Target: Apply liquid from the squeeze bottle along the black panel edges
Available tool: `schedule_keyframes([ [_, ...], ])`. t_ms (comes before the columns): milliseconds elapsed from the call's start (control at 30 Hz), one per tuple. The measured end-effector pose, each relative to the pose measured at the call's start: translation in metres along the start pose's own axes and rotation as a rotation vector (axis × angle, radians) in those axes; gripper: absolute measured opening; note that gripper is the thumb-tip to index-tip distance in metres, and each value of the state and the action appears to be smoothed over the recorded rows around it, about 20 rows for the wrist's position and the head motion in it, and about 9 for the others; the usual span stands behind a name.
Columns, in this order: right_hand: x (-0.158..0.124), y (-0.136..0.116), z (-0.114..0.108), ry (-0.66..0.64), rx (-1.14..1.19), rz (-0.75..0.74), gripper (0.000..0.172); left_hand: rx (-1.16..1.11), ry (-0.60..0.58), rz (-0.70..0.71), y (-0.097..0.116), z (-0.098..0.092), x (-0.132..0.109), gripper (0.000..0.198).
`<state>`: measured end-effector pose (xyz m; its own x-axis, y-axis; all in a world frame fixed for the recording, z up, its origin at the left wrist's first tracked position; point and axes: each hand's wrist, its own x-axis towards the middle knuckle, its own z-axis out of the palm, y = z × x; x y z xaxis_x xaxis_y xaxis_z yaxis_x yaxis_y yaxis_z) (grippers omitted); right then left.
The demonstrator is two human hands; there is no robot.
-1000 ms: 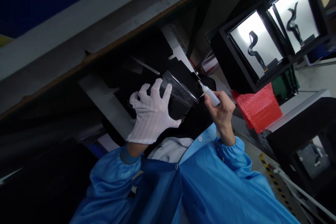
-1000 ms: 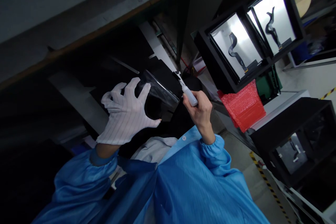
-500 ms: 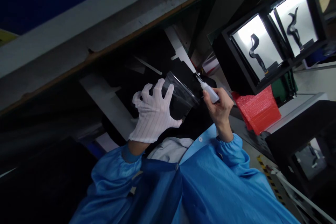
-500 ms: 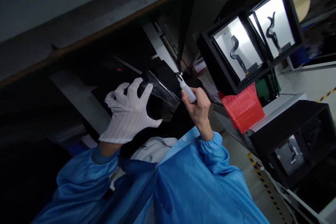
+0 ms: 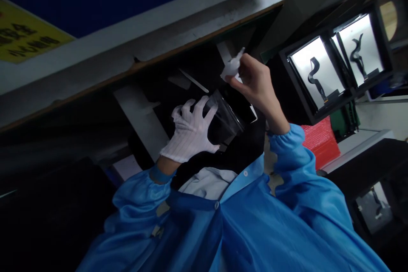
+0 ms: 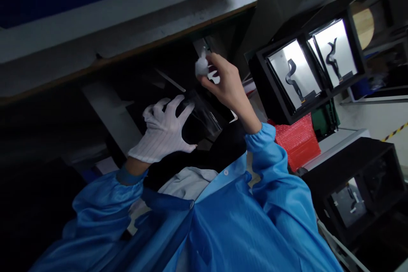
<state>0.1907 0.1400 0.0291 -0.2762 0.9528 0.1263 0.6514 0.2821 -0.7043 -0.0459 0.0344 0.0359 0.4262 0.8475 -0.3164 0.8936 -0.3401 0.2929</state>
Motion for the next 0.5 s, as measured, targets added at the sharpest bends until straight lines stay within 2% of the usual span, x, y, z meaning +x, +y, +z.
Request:
schedule_keyframes([
  [133,0.038,-0.009,0.019,-0.201,-0.154,-0.006,0.016,-0.013,-0.008,0.019,-0.006,0.002,0.005,0.128],
  [300,0.051,-0.008,0.032,-0.271,-0.290,-0.006,0.022,-0.034,-0.016,0.019,-0.008,0.004,0.006,0.130],
  [433,0.034,-0.003,0.009,-0.235,-0.243,-0.021,0.038,-0.051,-0.007,0.030,-0.010,0.006,0.006,0.129],
  [500,0.013,-0.003,-0.011,-0.174,-0.265,0.006,0.034,-0.060,0.006,0.034,-0.012,0.009,0.006,0.129],
])
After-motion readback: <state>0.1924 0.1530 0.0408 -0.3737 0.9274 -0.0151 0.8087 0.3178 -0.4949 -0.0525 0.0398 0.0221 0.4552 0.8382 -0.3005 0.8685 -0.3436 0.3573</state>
